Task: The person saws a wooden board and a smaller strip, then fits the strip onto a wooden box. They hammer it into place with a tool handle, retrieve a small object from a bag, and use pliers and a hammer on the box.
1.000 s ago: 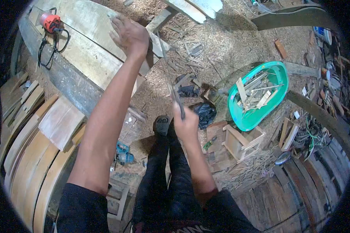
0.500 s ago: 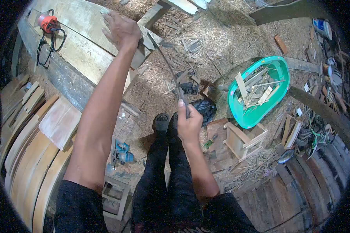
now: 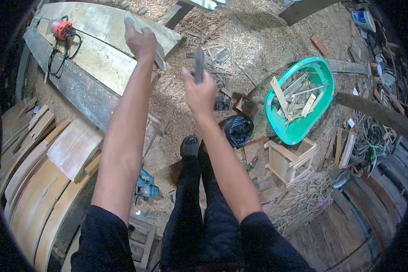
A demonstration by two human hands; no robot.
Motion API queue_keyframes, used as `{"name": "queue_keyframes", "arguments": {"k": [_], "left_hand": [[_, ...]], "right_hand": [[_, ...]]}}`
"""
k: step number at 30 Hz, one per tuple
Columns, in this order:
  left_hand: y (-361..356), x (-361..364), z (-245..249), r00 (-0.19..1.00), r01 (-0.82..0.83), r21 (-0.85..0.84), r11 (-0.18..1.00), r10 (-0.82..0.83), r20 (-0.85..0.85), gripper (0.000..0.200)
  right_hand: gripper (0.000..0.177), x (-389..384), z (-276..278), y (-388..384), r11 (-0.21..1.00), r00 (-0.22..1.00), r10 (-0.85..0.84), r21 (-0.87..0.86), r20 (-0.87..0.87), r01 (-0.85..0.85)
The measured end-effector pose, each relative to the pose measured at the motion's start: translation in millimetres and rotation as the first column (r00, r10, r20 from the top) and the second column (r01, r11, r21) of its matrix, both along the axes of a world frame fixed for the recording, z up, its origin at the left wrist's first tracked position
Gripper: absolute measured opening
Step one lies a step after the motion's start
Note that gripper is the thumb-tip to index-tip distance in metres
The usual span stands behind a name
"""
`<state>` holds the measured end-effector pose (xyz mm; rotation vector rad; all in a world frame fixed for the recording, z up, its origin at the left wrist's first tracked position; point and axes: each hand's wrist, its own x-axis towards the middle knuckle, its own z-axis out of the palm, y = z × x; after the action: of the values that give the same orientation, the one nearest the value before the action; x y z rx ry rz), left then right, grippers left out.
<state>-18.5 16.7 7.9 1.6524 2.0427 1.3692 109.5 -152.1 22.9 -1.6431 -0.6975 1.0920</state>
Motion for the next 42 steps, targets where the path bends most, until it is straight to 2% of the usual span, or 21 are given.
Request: {"name": "queue_keyframes", "arguments": {"k": [2,5,9,12,13,16,19,21,22,25,27,28,29,30,32,33,36,37,38,40,42], "left_hand": [[-8,0,3,0.999,-0.007,0.014,1.000,0.006,0.053,0.063],[-18,0,-4,0.975,-0.060,0.062,0.996,0.046,0.216,0.061],[-44,9,5,0.951,-0.049,0.098,0.994,0.016,0.310,0.059],[-63,14,19,0.812,-0.092,0.027,0.995,0.059,0.581,0.047],[-64,18,18,0.731,-0.156,0.150,0.976,0.012,0.682,0.034],[-88,28,44,0.537,-0.132,-0.121,0.984,0.174,0.826,0.027],[-106,22,80,0.414,-0.047,-0.372,0.927,0.357,0.837,0.023],[-118,28,84,0.571,-0.063,-0.339,0.939,0.313,0.759,0.021],[-122,32,99,0.641,-0.072,-0.319,0.945,0.288,0.711,0.020],[-142,54,169,0.605,0.013,-0.328,0.945,0.253,0.754,0.016],[-157,65,242,0.458,0.040,-0.397,0.917,0.336,0.823,0.017],[-165,72,276,0.381,0.067,-0.433,0.899,0.378,0.844,0.017],[-166,66,296,0.371,0.097,-0.415,0.905,0.354,0.859,0.017],[-172,60,317,0.395,0.157,-0.480,0.863,0.391,0.831,0.019],[-191,53,332,0.419,0.317,-0.278,0.907,0.130,0.899,0.022],[-199,60,343,0.335,0.394,-0.243,0.887,0.108,0.936,0.029],[-234,88,402,0.040,0.544,0.006,0.839,-0.033,0.999,0.026],[-254,96,448,0.013,0.559,0.017,0.829,-0.029,0.999,0.030],[-259,104,461,-0.031,0.537,0.073,0.841,-0.067,0.997,0.030],[-267,121,482,-0.123,0.485,0.180,0.856,-0.137,0.983,0.030],[-277,131,498,-0.153,0.529,0.163,0.833,-0.096,0.984,0.031]], "right_hand": [[0.026,-14,-13,14,0.998,0.999,0.050,0.037,0.009,-0.051],[0.025,-32,-9,0,0.993,0.991,0.065,0.103,-0.119,-0.053],[0.022,-41,4,-30,0.993,0.988,0.028,0.122,-0.152,-0.009],[0.022,-37,12,-41,0.995,0.990,-0.040,0.085,-0.132,0.052],[0.021,-29,22,-48,0.997,0.992,0.012,0.080,-0.125,-0.002],[0.019,-16,46,-70,0.992,0.951,0.048,0.125,-0.305,-0.010],[0.017,-1,104,-95,0.988,0.975,-0.010,0.148,-0.224,0.044],[0.017,6,139,-114,0.982,0.994,-0.029,0.182,-0.109,0.049],[0.017,6,160,-123,0.978,0.990,-0.074,0.183,-0.122,0.095],[0.018,5,222,-151,0.949,0.965,-0.200,0.211,-0.168,0.234],[0.017,9,268,-168,0.900,0.936,-0.284,0.278,-0.209,0.335],[0.016,16,284,-175,0.827,0.907,-0.340,0.379,-0.249,0.415],[0.017,33,306,-186,0.837,0.920,-0.325,0.386,-0.219,0.387],[0.017,51,331,-202,0.849,0.929,-0.319,0.380,-0.187,0.368],[0.022,68,373,-223,0.870,0.924,-0.379,0.321,-0.046,0.373],[0.023,72,392,-232,0.882,0.922,-0.388,0.293,0.007,0.369],[0.027,65,444,-255,0.892,0.911,-0.399,0.274,0.106,0.359],[0.027,59,460,-264,0.896,0.903,-0.403,0.266,0.145,0.357],[0.026,54,472,-274,0.899,0.895,-0.406,0.258,0.185,0.354],[0.024,47,478,-289,0.836,0.881,-0.462,0.381,0.099,0.395],[0.022,36,499,-303,0.784,0.852,-0.519,0.435,0.068,0.443]]}}
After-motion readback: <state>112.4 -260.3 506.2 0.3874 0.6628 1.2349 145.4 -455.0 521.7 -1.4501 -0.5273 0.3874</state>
